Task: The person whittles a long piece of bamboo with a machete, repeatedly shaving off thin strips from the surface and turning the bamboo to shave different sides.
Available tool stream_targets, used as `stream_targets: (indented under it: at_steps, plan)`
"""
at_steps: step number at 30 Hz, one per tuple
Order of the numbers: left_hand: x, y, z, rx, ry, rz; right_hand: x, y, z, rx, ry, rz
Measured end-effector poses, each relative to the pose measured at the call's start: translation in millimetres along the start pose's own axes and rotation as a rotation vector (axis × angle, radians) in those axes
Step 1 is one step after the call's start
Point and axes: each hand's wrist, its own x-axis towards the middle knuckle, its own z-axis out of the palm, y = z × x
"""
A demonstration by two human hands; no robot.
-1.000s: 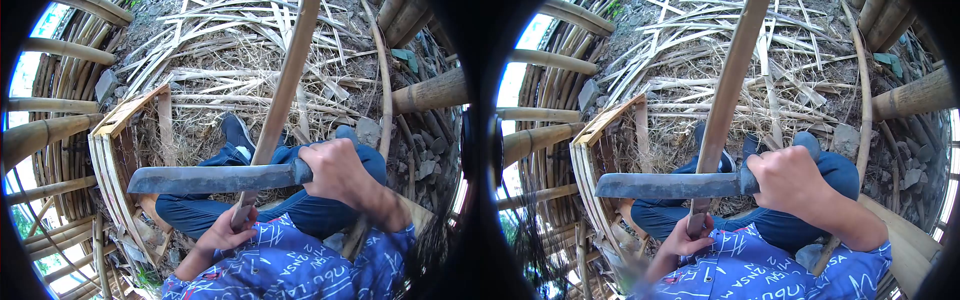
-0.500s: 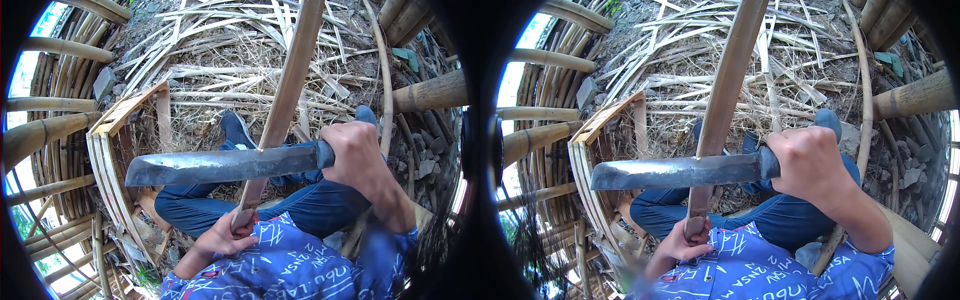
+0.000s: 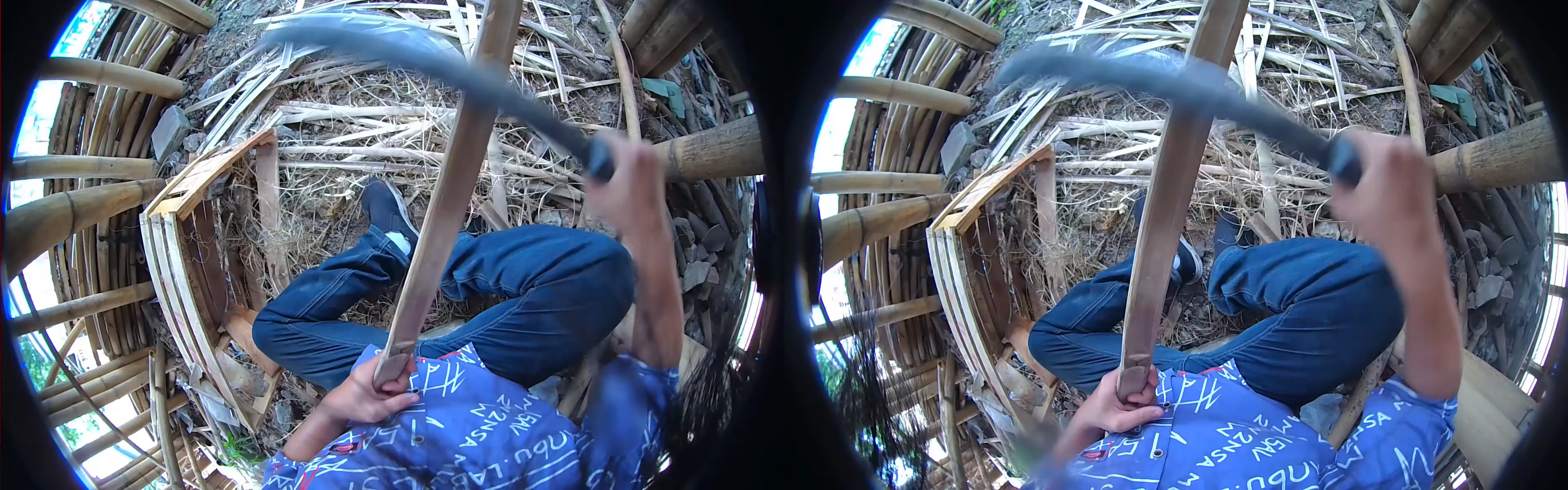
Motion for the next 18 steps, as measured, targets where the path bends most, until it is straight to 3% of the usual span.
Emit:
stream_targets:
  at_steps: [2,6,12,14,18]
  plan:
    - [-4,-3,-2,0.011,0.008,0.008,17,37,-2,-0.137,0.053,0.123]
    - [2,-1,-7,0.068,0.012,-0.012,6,31,1,-0.212,0.038,0.083]
    - [18,16,3,-0.057,0.041,-0.021,-44,-22,11,0.165,-0.168,-0.156]
    - [26,21,9,-0.089,0.069,0.047,-56,-39,8,0.243,-0.302,-0.231]
    - [36,29,12,-0.016,0.119,0.091,-68,-60,15,0.283,-0.364,-0.334]
